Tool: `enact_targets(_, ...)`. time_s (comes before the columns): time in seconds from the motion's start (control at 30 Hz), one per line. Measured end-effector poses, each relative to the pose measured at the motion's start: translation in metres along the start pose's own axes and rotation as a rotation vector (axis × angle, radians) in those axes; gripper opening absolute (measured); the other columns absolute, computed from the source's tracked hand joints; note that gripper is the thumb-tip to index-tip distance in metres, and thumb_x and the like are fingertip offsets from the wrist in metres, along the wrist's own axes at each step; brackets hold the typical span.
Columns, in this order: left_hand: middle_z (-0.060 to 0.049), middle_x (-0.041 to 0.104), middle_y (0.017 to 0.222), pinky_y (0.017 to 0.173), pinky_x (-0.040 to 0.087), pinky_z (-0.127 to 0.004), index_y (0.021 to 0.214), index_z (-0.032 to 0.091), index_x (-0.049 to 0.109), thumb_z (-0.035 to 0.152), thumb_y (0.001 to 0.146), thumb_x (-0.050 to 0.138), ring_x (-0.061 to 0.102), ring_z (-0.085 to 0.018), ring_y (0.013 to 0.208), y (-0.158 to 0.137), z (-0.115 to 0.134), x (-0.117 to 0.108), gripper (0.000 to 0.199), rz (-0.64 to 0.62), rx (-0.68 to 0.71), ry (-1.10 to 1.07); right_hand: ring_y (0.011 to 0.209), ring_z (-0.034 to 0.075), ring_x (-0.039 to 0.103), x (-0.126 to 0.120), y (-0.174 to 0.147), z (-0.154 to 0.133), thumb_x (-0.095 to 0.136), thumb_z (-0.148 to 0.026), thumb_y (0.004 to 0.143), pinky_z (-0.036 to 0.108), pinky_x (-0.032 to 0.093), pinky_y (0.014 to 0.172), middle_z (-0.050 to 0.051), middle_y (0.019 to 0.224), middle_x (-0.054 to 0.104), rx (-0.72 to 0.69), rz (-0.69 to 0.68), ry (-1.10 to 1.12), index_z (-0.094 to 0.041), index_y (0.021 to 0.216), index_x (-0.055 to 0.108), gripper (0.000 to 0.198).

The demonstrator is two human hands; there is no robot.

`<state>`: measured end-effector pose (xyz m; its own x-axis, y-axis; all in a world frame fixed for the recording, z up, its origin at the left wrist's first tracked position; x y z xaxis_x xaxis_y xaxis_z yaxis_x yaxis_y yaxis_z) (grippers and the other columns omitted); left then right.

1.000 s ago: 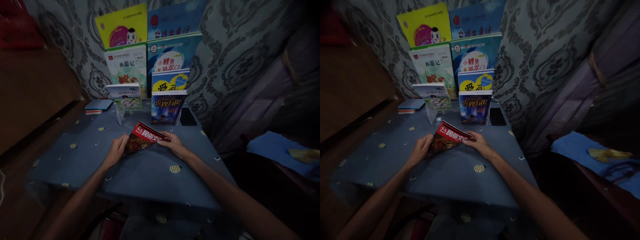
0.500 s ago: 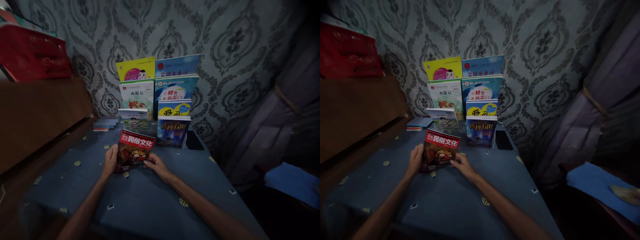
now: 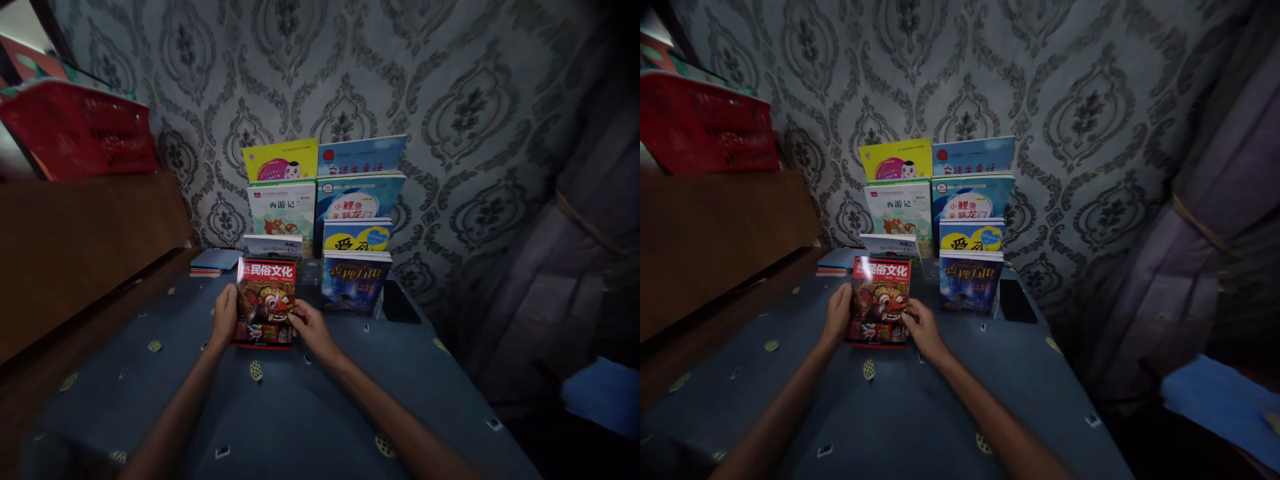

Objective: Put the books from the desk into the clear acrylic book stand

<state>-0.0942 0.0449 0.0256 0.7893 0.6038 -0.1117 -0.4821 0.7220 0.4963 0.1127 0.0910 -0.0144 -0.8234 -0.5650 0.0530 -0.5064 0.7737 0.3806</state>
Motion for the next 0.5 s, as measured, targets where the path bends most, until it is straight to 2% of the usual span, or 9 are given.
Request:
enact_targets(0.23,0.005,0.038,0.061,0.055,0.032,-0.023,0.063,0.022,0.039,0.059,0.086,0.046,0.037,-0.012,0.06,0.037,0.013,0.022,0.044,-0.033,0.049,-0.007,0.072,0.018,0.063,-0.019,0.024,-0.024,0.064,-0.039,0.082,0.024,0.044,0.052,0.004,0.09,0.071,0.0,0.07,-0.026,-0.023,0.111,0.061,0.033)
enact_targets(0.37,0.005,0.039,0.063,0.058,0.034,-0.023,0.065,0.022,0.039,0.053,0.09,0.043,0.039,-0.013,0.062,0.058,0.02,0.032,0.039,-0.07,0.092,-0.003,0.08,0.02,0.066,-0.027,0.043,-0.036,0.06,-0.035,0.083,0.03,0.052,0.065,0.004,0.094,0.072,-0.04,0.09,-0.087,-0.023,0.11,0.061,0.029)
enact_targets(0.5,0.003,0.047,0.069,0.065,0.039,-0.023,0.069,0.021,0.044,0.044,0.09,0.043,0.046,-0.014,0.068,0.084,0.03,0.039,0.031,-0.077,0.172,0.052,0.091,0.023,0.069,-0.036,0.068,-0.05,0.055,-0.025,0.082,0.035,0.055,0.079,0.005,0.098,0.074,-0.112,0.13,-0.209,-0.022,0.108,0.061,0.026)
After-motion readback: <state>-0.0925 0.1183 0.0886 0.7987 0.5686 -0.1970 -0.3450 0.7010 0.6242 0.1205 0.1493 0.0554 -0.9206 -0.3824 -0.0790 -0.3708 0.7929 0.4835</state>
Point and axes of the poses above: each hand's wrist, its own y-axis towards the middle knuckle, its own x-axis out of the palm, z = x × y, the point moved 5 cm from there along y, towards the middle knuckle
